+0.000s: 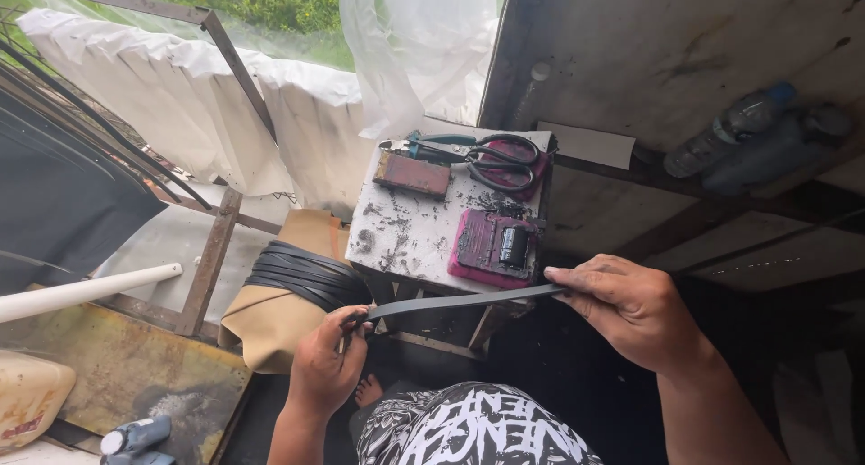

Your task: Applying edge paint to leather straps using a roller applicator and hanging them on a line to dry.

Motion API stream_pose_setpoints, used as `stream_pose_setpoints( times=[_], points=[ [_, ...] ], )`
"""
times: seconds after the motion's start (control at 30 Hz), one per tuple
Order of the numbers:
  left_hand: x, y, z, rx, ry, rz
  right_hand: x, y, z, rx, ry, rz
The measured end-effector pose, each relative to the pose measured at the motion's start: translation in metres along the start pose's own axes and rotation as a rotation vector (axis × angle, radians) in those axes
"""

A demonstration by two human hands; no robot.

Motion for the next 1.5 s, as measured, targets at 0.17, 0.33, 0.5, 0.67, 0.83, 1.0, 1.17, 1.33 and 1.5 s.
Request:
stream_pose_setpoints(
  times=[0.17,0.33,0.5,0.67,0.83,1.0,1.17,1.33,1.5],
  points=[
    [-0.009,0.003,-0.013,0.245,0.131,0.079,0.005,-0.008,-0.02,-0.148,-0.062,-0.029],
    [-0.007,-0.001,-0.008,0.302,0.119,0.055,0.026,-0.018,-0.051,-0.548,-0.276,-0.069],
    [-0.011,-0.005,-0.005,0.286,0.1,0.053,0.031,-0.023,-0.065,-0.716,-0.417,-0.125],
    [-0.017,-0.007,-0.009,0.273,0.133,0.173,0.03,-0.026,-0.071,-0.663,-0.487,-0.198],
    [-0.019,-0.014,-0.01,0.283,0.168,0.28,0.028,-0.025,-0.074,-0.592,-0.562,-0.243],
    [-0.022,-0.015,-0.011,0.304,0.19,0.287,0.03,-0.025,-0.075,-0.611,-0.504,-0.235],
    [-0.021,-0.014,-0.009,0.213,0.111,0.188,0.031,-0.021,-0.064,-0.603,-0.47,-0.201],
    [-0.03,-0.011,-0.02,0.122,-0.064,0.043,0.024,-0.026,-0.056,-0.542,-0.503,-0.211],
    [-0.029,-0.008,-0.02,0.005,-0.159,-0.032,0.022,-0.027,-0.057,-0.51,-0.438,-0.212]
  ],
)
Point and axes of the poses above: each hand's wrist, its own x-axis away from the middle knuckle, its own y-axis out of the back of the hand, z = x × y, the point moved 2 cm from there along -x, towards the middle knuckle, and after that the axes turned 5 degrees about -z, right-handed, at the moved point
